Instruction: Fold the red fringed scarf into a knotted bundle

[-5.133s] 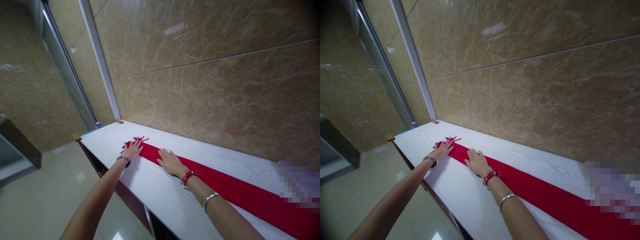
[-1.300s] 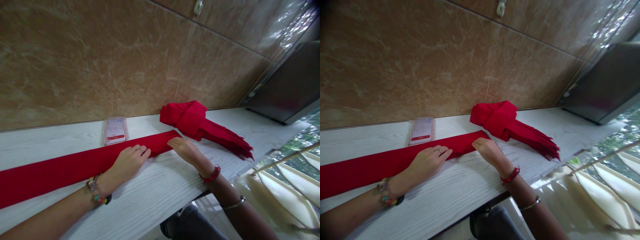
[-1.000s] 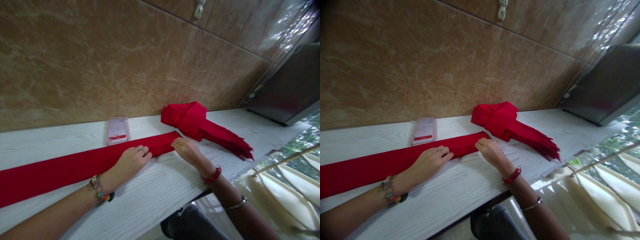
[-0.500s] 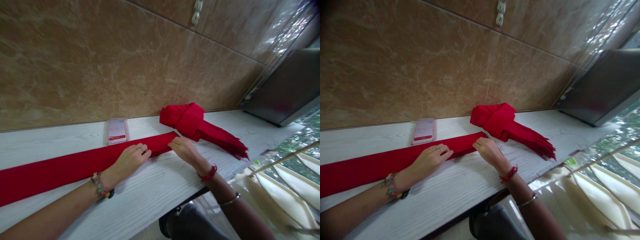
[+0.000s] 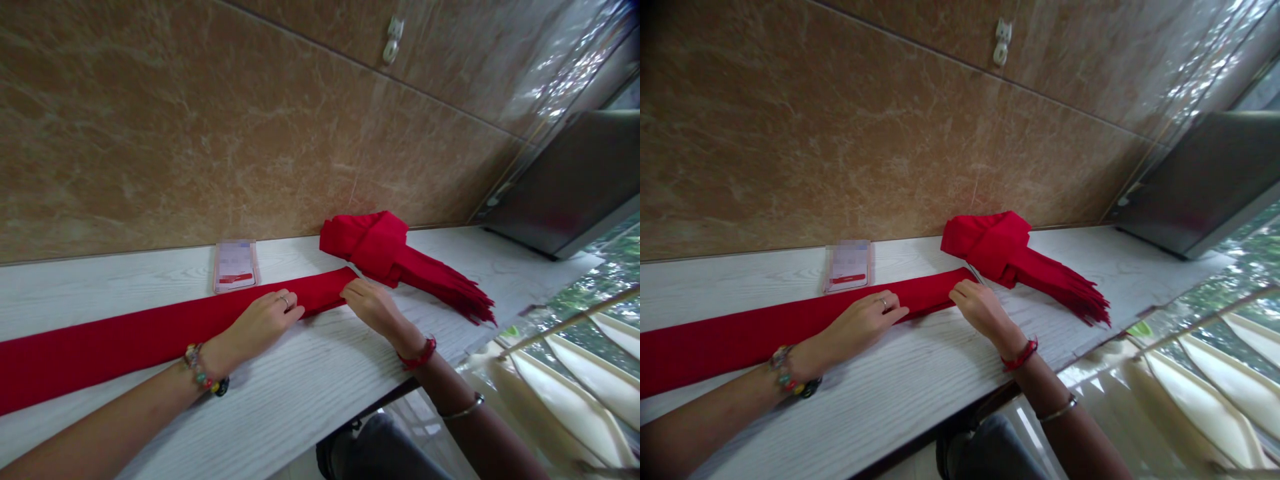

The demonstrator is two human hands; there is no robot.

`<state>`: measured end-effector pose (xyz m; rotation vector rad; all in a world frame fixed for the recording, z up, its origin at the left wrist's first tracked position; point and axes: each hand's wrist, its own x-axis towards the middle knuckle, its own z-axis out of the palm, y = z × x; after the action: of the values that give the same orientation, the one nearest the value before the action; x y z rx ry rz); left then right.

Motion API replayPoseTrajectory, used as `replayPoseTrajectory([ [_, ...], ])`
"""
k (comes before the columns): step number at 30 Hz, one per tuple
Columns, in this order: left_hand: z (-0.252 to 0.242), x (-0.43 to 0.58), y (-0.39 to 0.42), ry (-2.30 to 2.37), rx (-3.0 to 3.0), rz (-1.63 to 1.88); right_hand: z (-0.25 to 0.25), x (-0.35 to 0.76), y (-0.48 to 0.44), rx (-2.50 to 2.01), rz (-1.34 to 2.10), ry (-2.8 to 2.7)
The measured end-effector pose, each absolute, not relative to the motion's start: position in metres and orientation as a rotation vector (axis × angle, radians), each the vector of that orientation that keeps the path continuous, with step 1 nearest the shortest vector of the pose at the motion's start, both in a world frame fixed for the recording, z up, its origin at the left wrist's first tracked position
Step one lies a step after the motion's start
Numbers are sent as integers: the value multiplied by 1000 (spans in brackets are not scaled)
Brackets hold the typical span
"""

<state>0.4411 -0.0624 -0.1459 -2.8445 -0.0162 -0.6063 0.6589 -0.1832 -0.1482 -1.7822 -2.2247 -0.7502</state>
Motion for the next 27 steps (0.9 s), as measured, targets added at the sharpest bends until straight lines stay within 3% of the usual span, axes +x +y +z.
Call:
replayPoseTrajectory([
  [10, -148, 441, -59, -26, -3034, -516, -153, 662, -183, -1820, -692, -2274],
  [21, -118, 466, -72, -164, -3083, -293, -133, 685, -206, -1823, -219, -2197],
  [27, -133, 509, -83, -86, -2950, -405, -131, 701, -207, -1945, -349, -2082],
])
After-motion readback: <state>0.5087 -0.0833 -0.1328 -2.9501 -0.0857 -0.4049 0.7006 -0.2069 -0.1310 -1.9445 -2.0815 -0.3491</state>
